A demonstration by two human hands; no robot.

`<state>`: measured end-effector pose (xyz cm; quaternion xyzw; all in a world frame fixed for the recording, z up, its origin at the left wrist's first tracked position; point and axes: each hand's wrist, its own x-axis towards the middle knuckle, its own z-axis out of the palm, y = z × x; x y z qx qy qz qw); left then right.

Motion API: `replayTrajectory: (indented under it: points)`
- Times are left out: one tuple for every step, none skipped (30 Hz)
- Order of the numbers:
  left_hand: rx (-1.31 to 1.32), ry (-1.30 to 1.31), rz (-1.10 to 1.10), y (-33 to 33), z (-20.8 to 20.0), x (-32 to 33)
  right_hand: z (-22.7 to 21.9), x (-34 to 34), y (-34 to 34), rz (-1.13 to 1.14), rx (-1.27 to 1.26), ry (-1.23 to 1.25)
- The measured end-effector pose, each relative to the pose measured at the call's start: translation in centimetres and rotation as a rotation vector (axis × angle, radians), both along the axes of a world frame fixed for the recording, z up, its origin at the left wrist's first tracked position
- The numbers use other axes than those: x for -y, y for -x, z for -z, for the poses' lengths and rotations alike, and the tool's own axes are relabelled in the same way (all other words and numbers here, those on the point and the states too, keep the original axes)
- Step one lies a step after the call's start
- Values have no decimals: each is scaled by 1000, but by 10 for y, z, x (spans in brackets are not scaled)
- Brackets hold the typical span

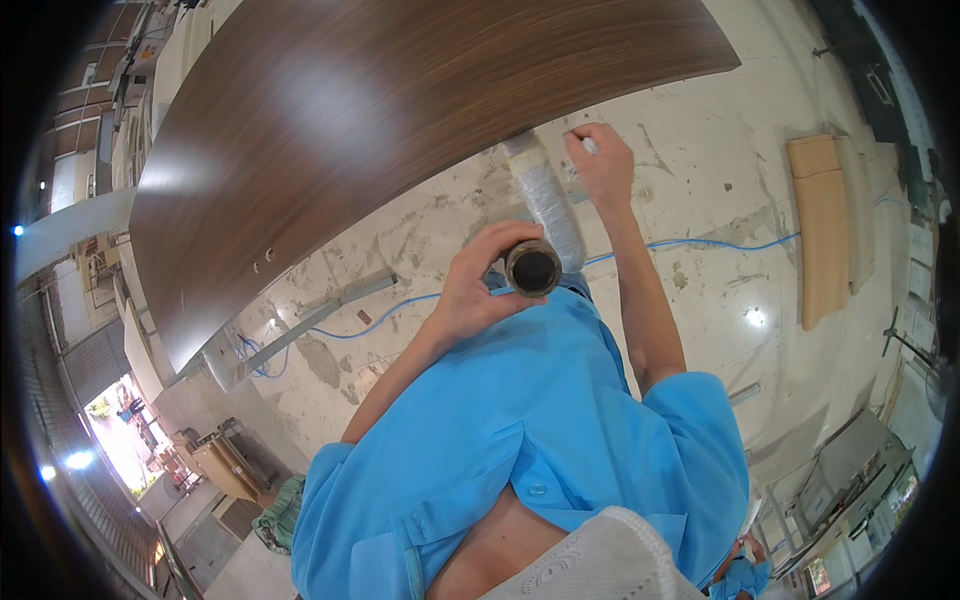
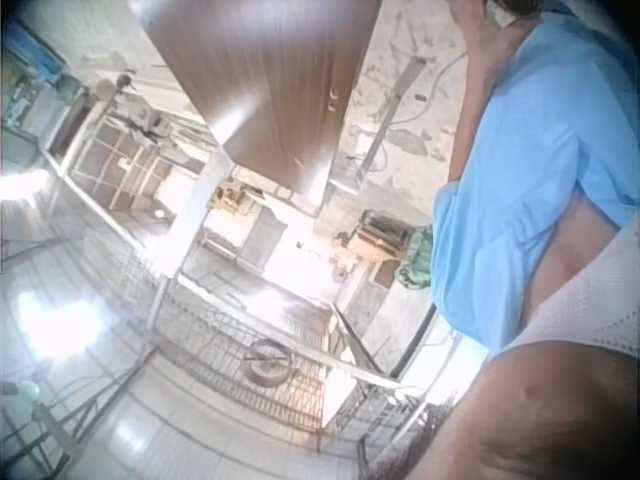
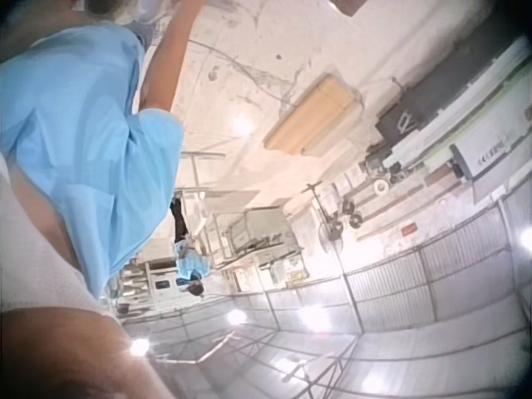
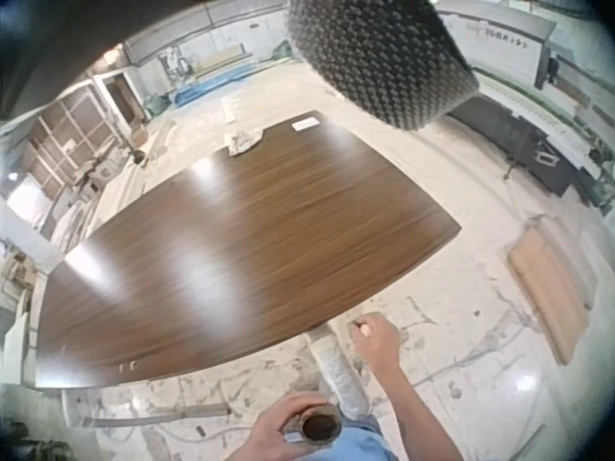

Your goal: The person applies a dark liquid finish to the edges of a large wooden tabletop using a small brush and a container. They repeatedly dip the brush and wipe the edges, then wipe the surface with a cloth. The person also moves the tabletop and uses a roller on the floor nearby.

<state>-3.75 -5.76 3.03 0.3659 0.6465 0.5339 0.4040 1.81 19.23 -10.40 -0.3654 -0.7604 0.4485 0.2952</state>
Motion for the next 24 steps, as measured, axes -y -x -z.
replayTrajectory:
  points:
    - [0, 1, 2, 0, 0, -1, 0, -1, 0, -24, 14, 4]
    - [-3, -2, 3, 0, 0, -1, 0, -1, 0, -122, 32, 21]
    - [-8, -4, 3, 1, 0, -1, 0, -1, 0, -6, 26, 7]
    - [-20, -10, 1, 1, 0, -2, 0, -1, 1, 37, 24, 7]
    - [-31, -15, -2, 1, 0, -1, 0, 0, 1, 112, 0, -4]
    - [-42, -25, -6, 1, 0, -1, 0, 0, 1, 70, -4, 10]
    - [-39, -14, -9, 1, 0, -1, -1, 1, 1, 65, -31, 11]
    - [-36, -8, -11, 1, 0, -1, -1, 0, 1, 118, -75, 6]
    - [-32, -2, -12, 1, 1, -2, -2, 0, 1, 24, -28, 60]
    - [-28, -2, -6, 1, 1, -2, -2, 0, 1, -13, 0, 105]
    - [-26, -3, -2, 1, 1, -3, -3, 0, 1, -118, 39, 175]
    - [-24, -2, 1, 1, 1, -4, -3, 0, 1, -29, 33, 154]
    - [-29, -10, 6, 1, 1, -4, -4, -1, 0, -8, 40, 159]
    - [-35, -18, 10, 1, 1, -4, -4, 0, 0, -6, 40, 162]
    - [-41, -24, 10, 1, 1, -5, -5, 0, 0, 28, 33, 155]
    - [-40, -23, 11, 1, 0, -5, -5, 1, 0, 43, 23, 147]
    - [-41, -21, 10, 1, -1, -5, -4, 1, 0, 124, -27, 94]
    - [-43, -22, 10, 1, -1, -6, -4, 1, 0, 26, -6, 152]
    - [-38, -17, 13, 1, -1, -6, -3, 2, 0, -6, -24, 165]
    - [-35, -16, 16, 1, -1, -7, -2, 1, 1, -59, -19, 201]
    - [-34, -14, 18, 1, -1, -7, -2, 1, 1, -37, -35, 166]
    - [-33, -12, 20, 1, -1, -8, -1, 0, 1, -39, -27, 153]
    - [-32, -10, 21, 1, -1, -8, -1, -1, 1, -89, -5, 164]
    - [-31, -4, 19, 1, 0, -8, 0, -2, 0, 13, -29, 151]
